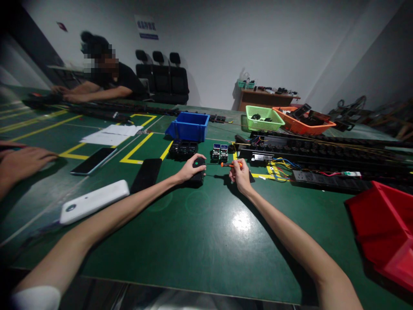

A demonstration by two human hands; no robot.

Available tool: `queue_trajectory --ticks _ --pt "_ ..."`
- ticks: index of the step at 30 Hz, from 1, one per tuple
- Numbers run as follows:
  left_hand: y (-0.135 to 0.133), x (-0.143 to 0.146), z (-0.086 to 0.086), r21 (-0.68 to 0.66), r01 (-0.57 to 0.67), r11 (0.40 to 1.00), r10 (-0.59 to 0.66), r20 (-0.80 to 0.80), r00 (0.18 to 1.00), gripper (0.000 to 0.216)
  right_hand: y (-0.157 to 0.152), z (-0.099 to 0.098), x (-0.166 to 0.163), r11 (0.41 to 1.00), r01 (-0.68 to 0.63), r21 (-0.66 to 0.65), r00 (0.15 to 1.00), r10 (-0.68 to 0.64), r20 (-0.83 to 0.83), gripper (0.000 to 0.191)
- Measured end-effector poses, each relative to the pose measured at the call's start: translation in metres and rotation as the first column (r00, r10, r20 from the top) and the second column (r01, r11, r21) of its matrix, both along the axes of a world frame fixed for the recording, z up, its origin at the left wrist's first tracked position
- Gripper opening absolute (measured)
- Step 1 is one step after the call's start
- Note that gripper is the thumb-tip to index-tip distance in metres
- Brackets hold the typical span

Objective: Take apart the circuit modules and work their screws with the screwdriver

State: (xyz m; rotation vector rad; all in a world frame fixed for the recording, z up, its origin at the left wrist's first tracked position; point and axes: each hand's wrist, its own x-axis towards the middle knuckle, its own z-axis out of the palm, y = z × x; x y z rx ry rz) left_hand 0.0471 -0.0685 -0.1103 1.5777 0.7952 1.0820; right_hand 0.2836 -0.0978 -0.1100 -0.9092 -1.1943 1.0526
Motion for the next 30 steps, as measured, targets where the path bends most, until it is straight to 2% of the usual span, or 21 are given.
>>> queue_trajectory --ticks 8,14,25,30 --pt "0.0003 0.0001 -0.0010 -0.007 0.004 1.000 -0.004 0.007 1.000 0.044 0.0018 -0.0009 0.0031 0.994 -0.076 -0.073 0.995 0.070 -0.075 0.028" --pt "0.0007 0.0002 -0.0020 -0.008 0.005 1.000 -0.005 0.006 1.000 0.044 0.0014 -0.0011 0.0032 0.996 -0.080 -0.044 0.996 0.077 -0.055 0.028" --pt "0.0021 0.0001 -0.0036 -0.017 0.013 1.000 -0.013 0.020 1.000 0.044 -0.0021 0.0019 0.0006 1.000 -0.010 0.003 1.000 0.010 0.010 0.034" --pt "0.0027 0.0003 -0.0042 -0.014 0.015 1.000 -0.014 0.022 1.000 0.044 0.0004 -0.0003 0.0020 0.997 -0.064 -0.040 0.996 0.062 -0.063 0.029"
